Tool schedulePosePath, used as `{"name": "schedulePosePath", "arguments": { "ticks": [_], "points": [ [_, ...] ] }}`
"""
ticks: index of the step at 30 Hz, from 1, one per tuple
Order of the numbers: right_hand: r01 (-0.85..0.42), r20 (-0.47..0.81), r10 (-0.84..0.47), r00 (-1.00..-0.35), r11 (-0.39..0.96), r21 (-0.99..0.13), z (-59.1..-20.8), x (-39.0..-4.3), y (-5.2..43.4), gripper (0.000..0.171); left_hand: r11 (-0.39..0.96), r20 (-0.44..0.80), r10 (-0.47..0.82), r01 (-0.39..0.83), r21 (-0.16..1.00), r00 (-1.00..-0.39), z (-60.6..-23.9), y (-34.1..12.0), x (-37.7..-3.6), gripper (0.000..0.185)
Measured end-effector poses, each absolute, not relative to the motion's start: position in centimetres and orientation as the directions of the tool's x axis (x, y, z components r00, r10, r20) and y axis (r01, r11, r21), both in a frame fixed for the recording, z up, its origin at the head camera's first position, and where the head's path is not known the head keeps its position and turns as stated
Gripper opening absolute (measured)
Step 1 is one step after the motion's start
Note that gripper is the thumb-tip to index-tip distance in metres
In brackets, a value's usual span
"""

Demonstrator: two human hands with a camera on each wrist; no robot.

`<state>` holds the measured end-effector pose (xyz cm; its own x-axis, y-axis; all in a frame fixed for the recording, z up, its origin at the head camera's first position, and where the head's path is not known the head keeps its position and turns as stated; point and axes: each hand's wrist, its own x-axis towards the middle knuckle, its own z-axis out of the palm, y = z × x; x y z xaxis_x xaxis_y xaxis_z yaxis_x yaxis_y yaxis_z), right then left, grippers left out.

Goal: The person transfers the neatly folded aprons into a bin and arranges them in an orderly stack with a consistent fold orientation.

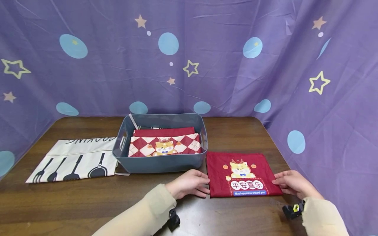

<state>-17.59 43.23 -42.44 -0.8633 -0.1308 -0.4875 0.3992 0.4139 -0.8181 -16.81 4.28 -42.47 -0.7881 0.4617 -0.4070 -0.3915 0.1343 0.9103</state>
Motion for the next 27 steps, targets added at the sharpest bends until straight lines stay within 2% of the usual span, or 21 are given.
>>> {"name": "schedulePosePath", "arguments": {
  "ticks": [7, 16, 24, 27],
  "points": [
    [0.412, -0.509, -0.108, -0.854, 0.458, -0.788, -42.6, -17.5, 43.0, 0.035, 0.166, -0.418, 0.451, -0.386, 0.908, -0.789, -42.6, 4.1, -16.4, 0.027],
    [0.391, -0.505, -0.160, -0.848, 0.456, -0.800, -42.7, -17.4, 43.0, 0.032, 0.186, -0.405, 0.411, -0.360, 0.914, -0.817, -42.7, 4.3, -16.0, 0.026],
    [0.378, -0.470, -0.098, -0.877, 0.461, -0.803, -42.4, -18.2, 42.4, 0.062, 0.172, -0.369, 0.358, -0.328, 0.929, -0.858, -42.4, 4.1, -16.5, 0.033],
    [0.379, -0.460, -0.078, -0.885, 0.455, -0.806, -42.0, -18.3, 42.0, 0.068, 0.151, -0.349, 0.334, -0.316, 0.937, -0.876, -42.3, 4.1, -16.7, 0.035]
  ]
}}
